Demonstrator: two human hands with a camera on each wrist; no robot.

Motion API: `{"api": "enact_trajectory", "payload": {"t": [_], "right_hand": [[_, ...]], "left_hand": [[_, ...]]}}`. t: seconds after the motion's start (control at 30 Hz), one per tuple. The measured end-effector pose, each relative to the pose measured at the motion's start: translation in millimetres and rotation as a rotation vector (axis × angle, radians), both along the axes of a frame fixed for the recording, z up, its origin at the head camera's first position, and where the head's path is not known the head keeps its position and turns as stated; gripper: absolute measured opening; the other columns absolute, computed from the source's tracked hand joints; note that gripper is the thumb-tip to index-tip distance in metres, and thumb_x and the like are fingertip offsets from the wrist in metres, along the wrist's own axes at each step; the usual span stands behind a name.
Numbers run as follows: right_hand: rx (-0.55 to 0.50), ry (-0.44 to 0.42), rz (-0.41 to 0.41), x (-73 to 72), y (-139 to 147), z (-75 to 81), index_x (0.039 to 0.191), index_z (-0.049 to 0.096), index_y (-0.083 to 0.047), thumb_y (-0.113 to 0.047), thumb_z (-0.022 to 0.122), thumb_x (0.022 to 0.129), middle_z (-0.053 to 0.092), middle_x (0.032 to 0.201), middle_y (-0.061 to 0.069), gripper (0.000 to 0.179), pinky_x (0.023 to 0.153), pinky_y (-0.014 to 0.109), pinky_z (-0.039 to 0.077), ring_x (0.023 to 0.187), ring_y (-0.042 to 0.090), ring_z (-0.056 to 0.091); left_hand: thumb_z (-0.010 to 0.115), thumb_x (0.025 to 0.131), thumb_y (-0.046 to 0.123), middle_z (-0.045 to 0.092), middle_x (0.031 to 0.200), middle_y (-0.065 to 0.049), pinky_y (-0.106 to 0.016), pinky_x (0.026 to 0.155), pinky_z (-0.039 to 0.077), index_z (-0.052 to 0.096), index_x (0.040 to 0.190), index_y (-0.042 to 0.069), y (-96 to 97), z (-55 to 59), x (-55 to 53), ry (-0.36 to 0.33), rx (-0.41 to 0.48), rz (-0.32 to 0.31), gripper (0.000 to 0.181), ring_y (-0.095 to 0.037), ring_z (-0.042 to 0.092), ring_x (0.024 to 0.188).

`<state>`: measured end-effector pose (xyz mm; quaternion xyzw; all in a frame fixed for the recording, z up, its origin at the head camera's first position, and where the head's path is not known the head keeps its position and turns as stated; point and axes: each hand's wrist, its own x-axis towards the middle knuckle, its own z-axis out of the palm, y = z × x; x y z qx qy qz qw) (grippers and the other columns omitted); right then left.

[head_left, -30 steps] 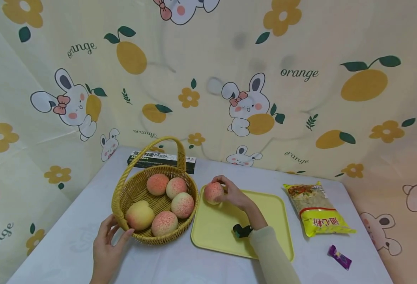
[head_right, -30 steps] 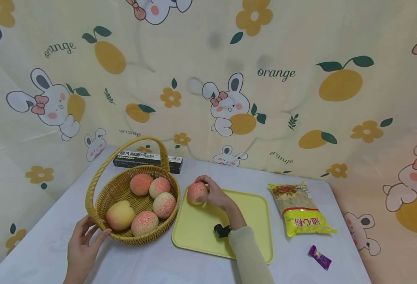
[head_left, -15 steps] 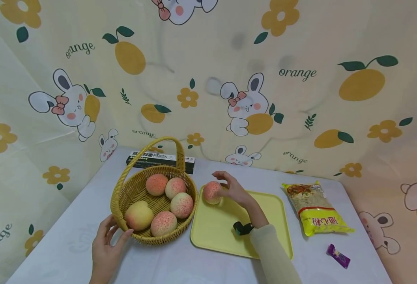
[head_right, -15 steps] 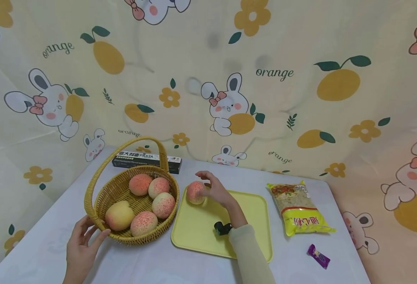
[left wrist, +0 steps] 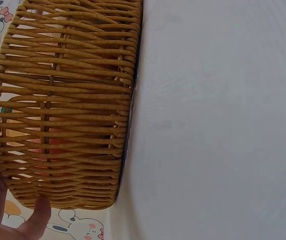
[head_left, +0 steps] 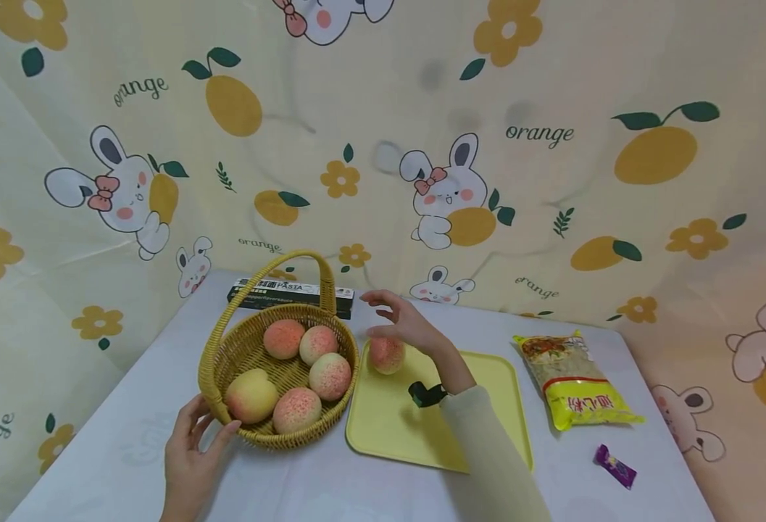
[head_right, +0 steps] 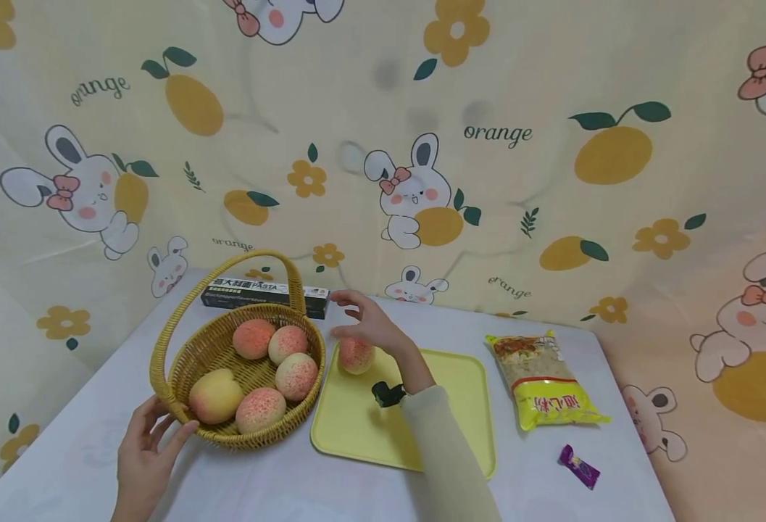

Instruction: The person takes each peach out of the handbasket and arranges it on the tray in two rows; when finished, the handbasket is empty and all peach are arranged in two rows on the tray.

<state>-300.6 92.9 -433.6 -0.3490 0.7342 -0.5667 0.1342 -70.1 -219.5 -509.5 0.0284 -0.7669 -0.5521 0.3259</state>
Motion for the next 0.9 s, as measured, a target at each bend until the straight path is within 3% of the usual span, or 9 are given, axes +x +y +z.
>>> {"api": "enact_trajectory", "payload": {"t": [0.17, 0.33, 0.57, 0.7, 0.9], "right_hand": [[-0.006, 0.013, 0.075, -2.4, -23, 19.0, 0.137, 0.049, 0.006, 0.003, 0.071, 0.088, 0.051, 0.138, 0.020, 0.054, 0.117, 0.052, 0.036, 0.128, 0.030, 0.047], [-0.003, 0.001, 0.165, -3.7, -44, 26.5, 0.138, 0.047, 0.010, 0.002, 0.070, 0.088, 0.045, 0.140, 0.031, 0.056, 0.116, 0.057, 0.035, 0.130, 0.043, 0.044], [0.073, 0.005, 0.186, -3.2, -69, 27.9, 0.141, 0.049, 0.003, -0.002, 0.072, 0.089, 0.050, 0.142, 0.019, 0.057, 0.115, 0.057, 0.037, 0.134, 0.040, 0.043], [0.136, 0.018, 0.195, -2.1, -83, 27.3, 0.143, 0.049, 0.000, -0.007, 0.073, 0.090, 0.050, 0.144, 0.017, 0.058, 0.115, 0.055, 0.037, 0.135, 0.034, 0.044], [0.179, -0.008, 0.233, 2.3, -102, 30.1, 0.147, 0.044, 0.001, -0.008, 0.071, 0.092, 0.043, 0.150, 0.019, 0.061, 0.117, 0.054, 0.034, 0.139, 0.037, 0.038]], "left_hand": [[0.074, 0.076, -0.022, 0.059, 0.116, -0.013, -0.009, 0.096, 0.047, 0.052, 0.136, -0.004, -0.3, 0.0, -0.6, 0.003, -0.015, 0.005, 0.066, -0.007, 0.055, 0.109], [0.074, 0.075, -0.022, 0.059, 0.115, -0.018, -0.008, 0.095, 0.048, 0.052, 0.135, -0.005, 0.1, 1.5, -0.2, 0.012, -0.031, 0.008, 0.066, -0.007, 0.055, 0.108], [0.074, 0.075, -0.023, 0.059, 0.115, -0.014, -0.009, 0.095, 0.048, 0.053, 0.134, -0.005, 1.6, 2.4, -0.3, 0.005, -0.032, 0.006, 0.065, -0.007, 0.056, 0.107], [0.074, 0.075, -0.023, 0.060, 0.115, -0.011, -0.008, 0.094, 0.048, 0.053, 0.134, -0.005, 1.7, 2.2, 0.1, -0.012, -0.021, 0.020, 0.065, -0.007, 0.056, 0.106], [0.073, 0.073, -0.026, 0.060, 0.115, -0.008, -0.008, 0.094, 0.048, 0.053, 0.133, -0.007, 2.0, 2.5, -0.4, 0.015, -0.032, 0.015, 0.066, -0.006, 0.056, 0.106]]}}
